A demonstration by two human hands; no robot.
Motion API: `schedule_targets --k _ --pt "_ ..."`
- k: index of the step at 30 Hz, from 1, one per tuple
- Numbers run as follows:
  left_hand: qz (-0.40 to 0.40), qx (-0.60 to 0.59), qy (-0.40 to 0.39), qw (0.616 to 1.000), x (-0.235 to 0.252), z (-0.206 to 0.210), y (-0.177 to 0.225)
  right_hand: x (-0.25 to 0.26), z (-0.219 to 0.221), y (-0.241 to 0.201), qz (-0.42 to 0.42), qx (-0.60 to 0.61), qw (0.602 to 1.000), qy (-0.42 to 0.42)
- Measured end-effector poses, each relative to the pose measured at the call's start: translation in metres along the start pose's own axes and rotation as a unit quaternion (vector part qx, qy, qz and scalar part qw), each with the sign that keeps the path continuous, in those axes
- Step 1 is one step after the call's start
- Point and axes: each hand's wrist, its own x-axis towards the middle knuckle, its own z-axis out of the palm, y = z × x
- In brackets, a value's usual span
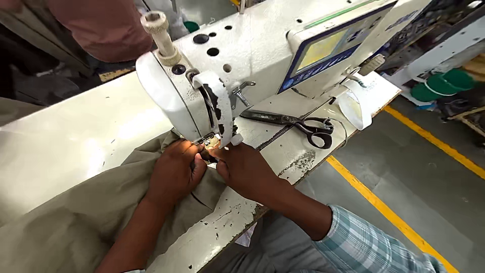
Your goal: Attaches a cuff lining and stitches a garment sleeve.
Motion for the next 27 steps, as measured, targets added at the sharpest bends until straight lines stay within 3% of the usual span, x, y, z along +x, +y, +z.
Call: schedule_targets --k 5,8,13,16,19,23,27 --pt "0.001 0.054 -0.027 0.998 -0.001 -0.003 0.007 0.000 -0.003 0.000 0.016 -0.005 1.000 -0.017" --pt "-0.054 0.092 -0.043 0.993 -0.005 -0.011 0.037 0.000 -0.006 0.000 0.026 0.007 0.998 -0.056" --pt "-0.144 0.090 -0.039 0.985 -0.014 -0.004 0.064 -0.010 -0.010 0.024 -0.047 0.120 0.989 -0.076" --pt "-0.128 0.115 -0.034 0.985 -0.019 0.002 0.060 0.013 -0.016 0.052 -0.039 0.199 0.978 -0.055" --pt "-0.102 0.126 -0.025 0.986 -0.022 0.006 0.058 0.057 -0.011 0.069 -0.102 0.165 0.981 0.001" --pt "-0.103 0.127 -0.022 0.986 -0.023 0.006 0.058 0.082 -0.024 0.060 -0.184 0.131 0.973 -0.054" --pt "-0.098 0.146 -0.019 0.984 -0.021 0.005 0.061 0.084 -0.029 0.058 -0.169 0.128 0.975 -0.067"
